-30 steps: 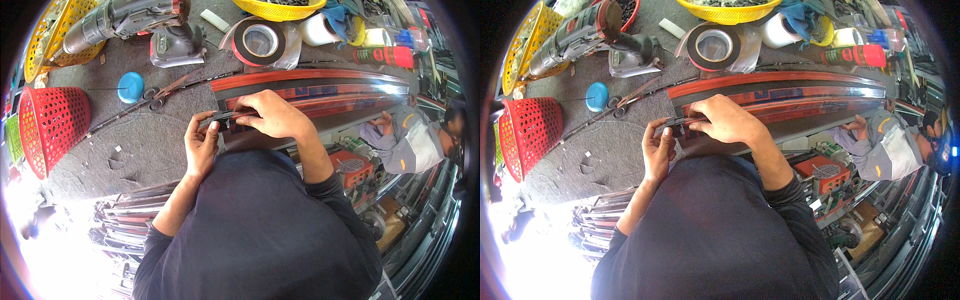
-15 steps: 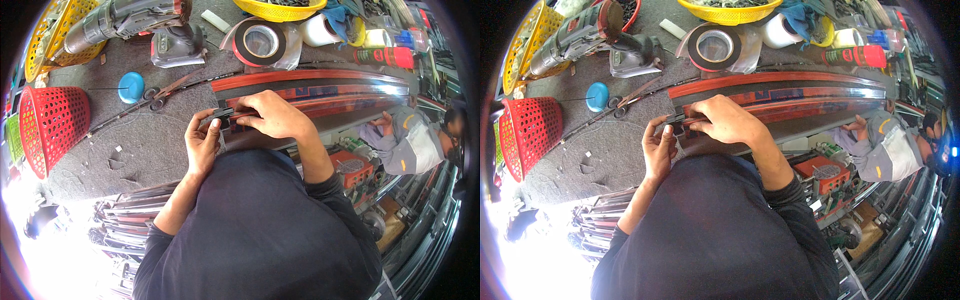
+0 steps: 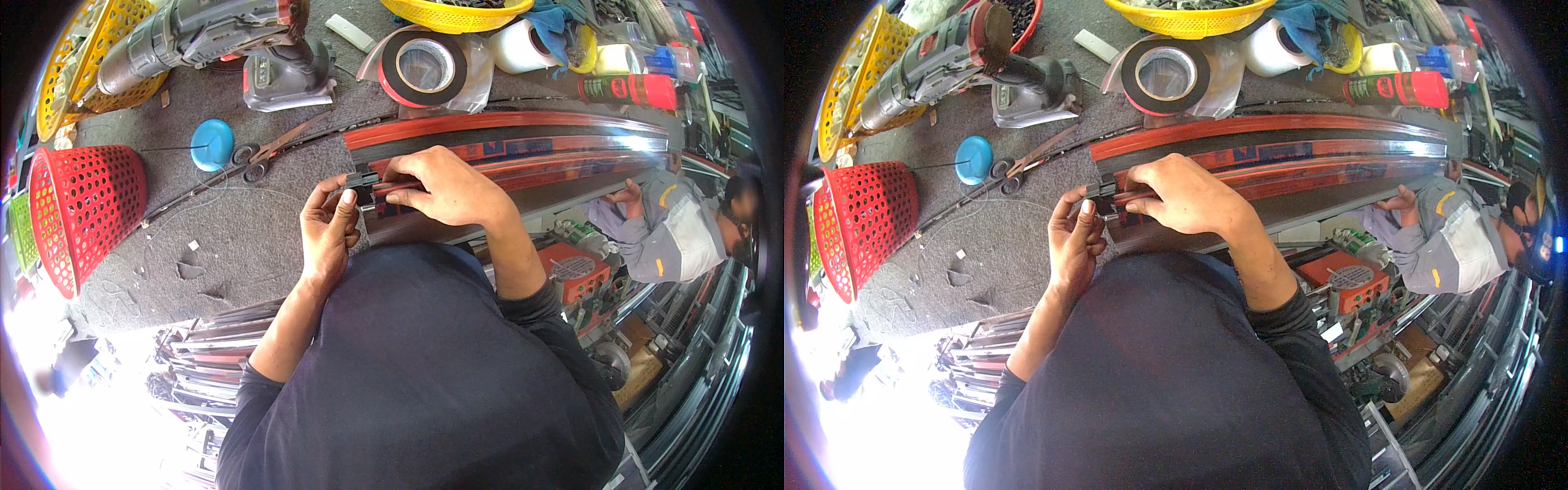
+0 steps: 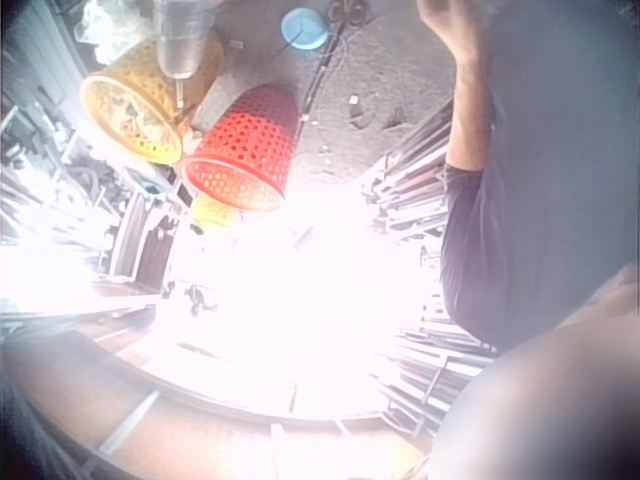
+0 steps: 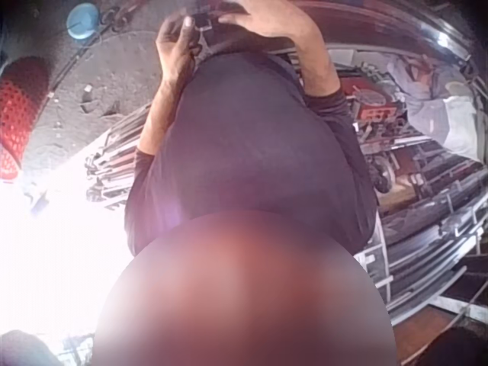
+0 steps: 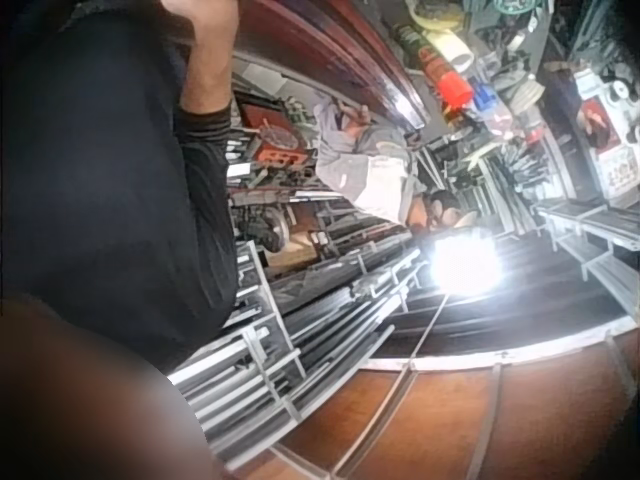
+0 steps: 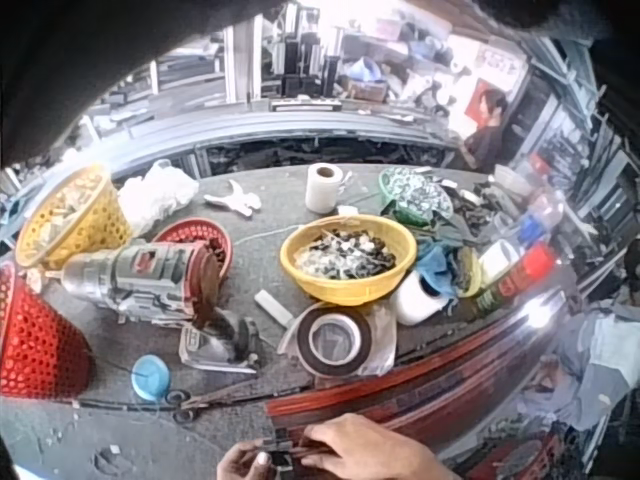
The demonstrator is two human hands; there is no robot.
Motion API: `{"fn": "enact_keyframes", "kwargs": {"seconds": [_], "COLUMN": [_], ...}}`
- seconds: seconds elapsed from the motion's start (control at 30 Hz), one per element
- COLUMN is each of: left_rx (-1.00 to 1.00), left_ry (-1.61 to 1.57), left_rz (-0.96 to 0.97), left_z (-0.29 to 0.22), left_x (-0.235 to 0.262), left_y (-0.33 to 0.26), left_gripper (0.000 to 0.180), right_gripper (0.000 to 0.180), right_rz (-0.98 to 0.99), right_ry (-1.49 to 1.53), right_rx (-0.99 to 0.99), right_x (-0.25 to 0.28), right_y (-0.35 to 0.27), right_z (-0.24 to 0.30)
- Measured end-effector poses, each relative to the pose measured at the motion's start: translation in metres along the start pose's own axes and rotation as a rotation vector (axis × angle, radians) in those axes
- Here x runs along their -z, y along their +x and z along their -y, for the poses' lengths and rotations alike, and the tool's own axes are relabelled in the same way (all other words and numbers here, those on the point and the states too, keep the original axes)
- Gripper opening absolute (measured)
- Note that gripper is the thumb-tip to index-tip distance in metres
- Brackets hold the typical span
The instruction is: The person cuts a protective film from a long metal profile using scissors, then attaches small black plastic clips to the profile ends. They align and press the clips into place, then handle additional profiles and a red plastic strip, arranging them on the workbench.
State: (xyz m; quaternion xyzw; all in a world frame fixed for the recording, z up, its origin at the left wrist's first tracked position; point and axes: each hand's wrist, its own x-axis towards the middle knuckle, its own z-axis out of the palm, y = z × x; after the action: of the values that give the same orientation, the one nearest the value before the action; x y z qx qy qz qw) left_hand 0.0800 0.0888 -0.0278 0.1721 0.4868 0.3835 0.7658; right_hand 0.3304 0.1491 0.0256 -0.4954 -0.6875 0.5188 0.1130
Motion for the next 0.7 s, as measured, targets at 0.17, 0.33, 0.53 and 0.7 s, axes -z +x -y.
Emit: {"fn": "enact_keyframes", "kwargs": {"seconds": [0.17,0.33,0.53,0.7], "left_rx": [0.014,0.002,0.038,0.033], "left_ry": [0.024,0.031,-0.001,0.001], "left_rz": [0.02,0.069,0.059,0.033], "left_z": [-0.004,-0.006,-0.005,-0.007], "left_x": [0.001,0.005,0.011,0.007], "left_y": [0.003,0.007,0.01,0.009], "left_gripper": [0.032,0.032,0.033,0.031], "right_gripper": [0.029,0.03,0.032,0.03], "right_rz": [0.007,0.0,0.007,0.0], "right_ry": [0.015,-0.013,-0.035,-0.012], "right_rx": [-0.02,-0.005,0.011,0.002], "right_x": [0.0,-0.001,-0.002,-0.002], "right_y": [0.0,0.0,0.002,0.002], "right_z": [0.0,0.0,-0.002,-0.002]}}
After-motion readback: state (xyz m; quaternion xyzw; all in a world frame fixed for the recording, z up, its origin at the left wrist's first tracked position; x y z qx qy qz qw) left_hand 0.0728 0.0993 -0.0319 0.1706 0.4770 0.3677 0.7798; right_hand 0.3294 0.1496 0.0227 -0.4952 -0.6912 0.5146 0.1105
